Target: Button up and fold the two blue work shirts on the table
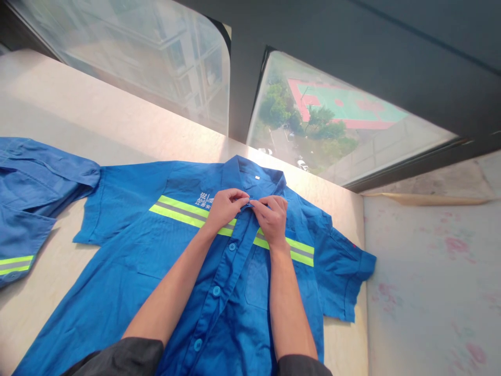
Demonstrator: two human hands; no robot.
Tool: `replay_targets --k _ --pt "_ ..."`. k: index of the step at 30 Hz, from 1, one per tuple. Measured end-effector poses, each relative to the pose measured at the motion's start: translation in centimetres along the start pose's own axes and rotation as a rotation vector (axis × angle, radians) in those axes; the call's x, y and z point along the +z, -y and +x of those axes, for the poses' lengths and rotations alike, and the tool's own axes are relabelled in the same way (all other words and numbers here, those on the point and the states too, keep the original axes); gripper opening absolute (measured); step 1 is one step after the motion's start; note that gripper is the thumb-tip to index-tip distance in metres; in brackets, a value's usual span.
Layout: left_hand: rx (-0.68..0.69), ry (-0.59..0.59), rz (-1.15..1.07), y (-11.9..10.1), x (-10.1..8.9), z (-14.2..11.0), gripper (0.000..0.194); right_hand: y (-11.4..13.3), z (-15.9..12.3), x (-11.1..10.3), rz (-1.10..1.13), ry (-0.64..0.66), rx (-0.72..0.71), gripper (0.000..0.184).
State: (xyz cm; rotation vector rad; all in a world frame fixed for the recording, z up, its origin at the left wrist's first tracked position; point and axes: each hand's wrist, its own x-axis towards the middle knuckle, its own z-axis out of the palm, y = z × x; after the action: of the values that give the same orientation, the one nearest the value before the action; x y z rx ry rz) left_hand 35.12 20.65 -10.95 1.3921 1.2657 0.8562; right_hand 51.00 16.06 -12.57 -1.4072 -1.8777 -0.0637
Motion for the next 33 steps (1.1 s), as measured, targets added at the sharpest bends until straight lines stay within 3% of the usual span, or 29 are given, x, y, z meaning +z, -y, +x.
replay_targets --k 10,18,24,33 --pt "-0.122 0.016 -0.251 -0.16 -0.11 0.16 0.012 0.34 0.14 0.38 0.025 -0.034 0.029 0.012" --pt "-0.124 0.016 -0.224 0.03 -0.26 0.21 0.012 0.16 0.37 0.05 0.131 0.067 0.018 0.02" --pt "-0.083 0.002 -0.162 0.35 -0.09 0.22 0.011 0.91 0.33 0.54 0.028 0.001 0.103 0.015" --pt "-0.121 -0.019 -0.233 -0.1 -0.18 0.17 0.013 0.4 0.34 0.26 0.052 -0.009 0.046 0.017"
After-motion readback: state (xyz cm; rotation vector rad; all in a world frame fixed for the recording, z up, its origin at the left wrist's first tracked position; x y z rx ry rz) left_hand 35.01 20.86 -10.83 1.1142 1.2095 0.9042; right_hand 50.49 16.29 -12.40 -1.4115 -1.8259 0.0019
